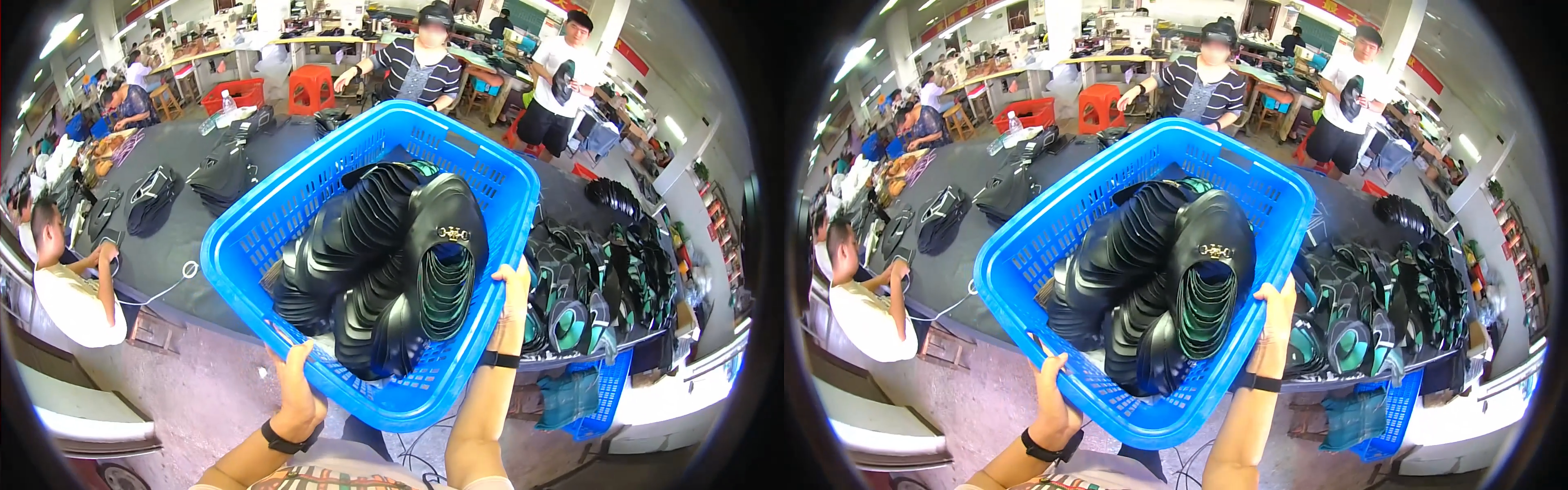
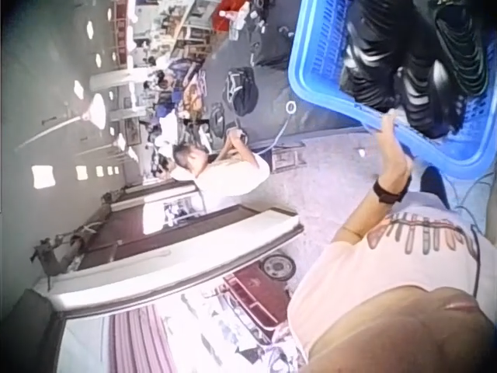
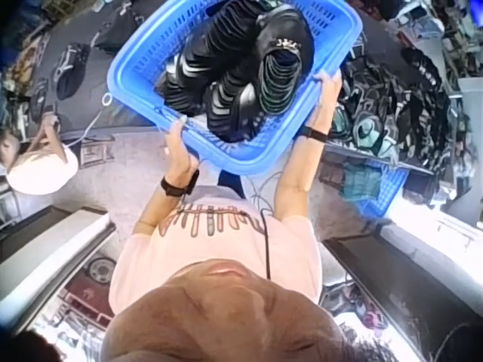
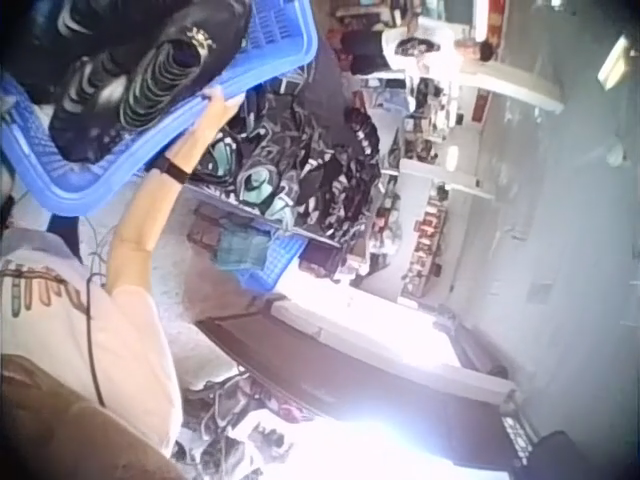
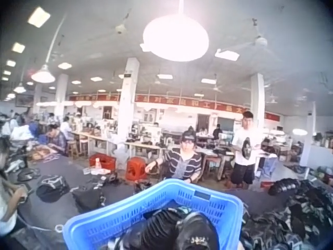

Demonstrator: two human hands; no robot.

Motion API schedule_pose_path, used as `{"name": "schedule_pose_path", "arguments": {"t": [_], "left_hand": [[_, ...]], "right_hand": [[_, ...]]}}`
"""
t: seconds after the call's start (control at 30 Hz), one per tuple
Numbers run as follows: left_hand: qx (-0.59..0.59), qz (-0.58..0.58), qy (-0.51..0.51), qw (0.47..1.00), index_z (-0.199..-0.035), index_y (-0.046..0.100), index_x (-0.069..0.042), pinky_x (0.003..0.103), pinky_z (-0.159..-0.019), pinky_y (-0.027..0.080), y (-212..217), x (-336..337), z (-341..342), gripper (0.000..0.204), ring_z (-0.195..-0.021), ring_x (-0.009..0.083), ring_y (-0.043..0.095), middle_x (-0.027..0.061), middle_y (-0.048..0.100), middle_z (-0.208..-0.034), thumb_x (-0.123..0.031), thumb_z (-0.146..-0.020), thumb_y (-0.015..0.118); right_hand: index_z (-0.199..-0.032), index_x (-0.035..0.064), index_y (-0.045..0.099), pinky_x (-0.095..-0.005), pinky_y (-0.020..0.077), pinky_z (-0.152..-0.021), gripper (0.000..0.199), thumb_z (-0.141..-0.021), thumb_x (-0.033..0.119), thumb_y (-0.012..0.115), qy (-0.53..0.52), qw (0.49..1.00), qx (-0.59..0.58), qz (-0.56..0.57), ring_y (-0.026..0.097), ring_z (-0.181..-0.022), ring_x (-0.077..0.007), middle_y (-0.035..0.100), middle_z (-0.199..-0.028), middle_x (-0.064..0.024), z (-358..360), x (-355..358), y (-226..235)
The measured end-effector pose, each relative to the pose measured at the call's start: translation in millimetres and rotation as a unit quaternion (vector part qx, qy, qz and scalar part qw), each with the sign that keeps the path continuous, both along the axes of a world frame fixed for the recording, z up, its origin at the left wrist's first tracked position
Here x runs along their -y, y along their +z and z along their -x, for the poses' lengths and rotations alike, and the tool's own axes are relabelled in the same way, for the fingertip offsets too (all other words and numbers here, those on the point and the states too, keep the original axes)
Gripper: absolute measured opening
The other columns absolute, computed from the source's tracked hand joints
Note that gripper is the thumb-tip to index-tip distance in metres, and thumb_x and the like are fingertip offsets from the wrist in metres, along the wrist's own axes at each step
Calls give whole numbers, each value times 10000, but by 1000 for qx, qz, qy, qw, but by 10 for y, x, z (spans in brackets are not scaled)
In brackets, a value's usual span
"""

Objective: The recorder is seen organizing and inspecting shoe upper parts at a production table in a factory setting.

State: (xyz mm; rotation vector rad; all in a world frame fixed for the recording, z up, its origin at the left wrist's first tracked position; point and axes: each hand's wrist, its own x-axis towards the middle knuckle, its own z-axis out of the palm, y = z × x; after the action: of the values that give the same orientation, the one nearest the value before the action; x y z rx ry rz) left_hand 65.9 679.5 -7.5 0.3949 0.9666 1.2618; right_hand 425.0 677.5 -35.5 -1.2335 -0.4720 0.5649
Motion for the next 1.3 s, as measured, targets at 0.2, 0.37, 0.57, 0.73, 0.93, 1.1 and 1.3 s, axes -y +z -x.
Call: {"name": "schedule_pose_path", "arguments": {"t": [0.2,0.37,0.57,0.73,0.93,1.1,1.3], "left_hand": [[-73,-44,-39,996,-1571,226,-167,347,-978,451,-327,50,136,719,-1114,157,508,37,461,-1279,-151,-967,616],[-112,-45,-165,979,-1621,139,-160,391,-1115,390,-211,-97,654,760,-1339,215,453,50,369,-1548,-305,-1028,591],[-330,-172,-42,927,-1483,387,-67,377,-1030,452,35,-549,1199,539,-1232,234,543,108,527,-1383,-94,-972,556],[-496,-476,-63,724,-1188,595,-18,419,-978,474,71,-1090,1298,350,-1103,306,602,168,628,-1176,60,-846,580],[-481,-641,-158,577,-1003,675,-180,384,-789,482,97,-1408,997,281,-917,217,649,-29,706,-990,-35,-767,724],[-439,-687,-159,557,-951,735,-231,295,-783,464,7,-1457,959,176,-934,113,639,-112,727,-992,-159,-792,752],[-485,-692,-180,504,-964,742,-203,268,-812,471,50,-1539,919,186,-953,105,650,-87,722,-973,-186,-791,675]], "right_hand": [[-1278,11,557,-278,504,-652,602,-676,14,559,10,999,13,45,564,-741,-140,601,-936,-41,13,-89,120],[-1381,3,500,-303,522,-836,665,-718,6,557,37,994,23,97,623,-954,-182,631,-1130,-101,31,-9,215],[-1275,2,582,-494,384,-1132,416,-863,-13,641,-67,728,632,259,476,-1336,-429,563,-1354,-231,596,36,692],[-1144,-6,581,-426,501,-860,465,-821,248,798,112,676,646,336,586,-1001,-327,612,-1033,-161,1309,-197,759],[-1253,-87,502,-418,465,-821,767,-755,380,852,86,577,652,484,587,-1013,-357,629,-1079,-224,1248,-620,565],[-1146,-96,575,-467,450,-910,671,-765,382,850,76,599,595,530,638,-967,-379,676,-976,-222,1049,-844,312],[-1246,-34,567,-339,556,-848,509,-847,189,793,22,960,145,239,674,-927,-194,685,-1086,-98,846,-696,762]]}}
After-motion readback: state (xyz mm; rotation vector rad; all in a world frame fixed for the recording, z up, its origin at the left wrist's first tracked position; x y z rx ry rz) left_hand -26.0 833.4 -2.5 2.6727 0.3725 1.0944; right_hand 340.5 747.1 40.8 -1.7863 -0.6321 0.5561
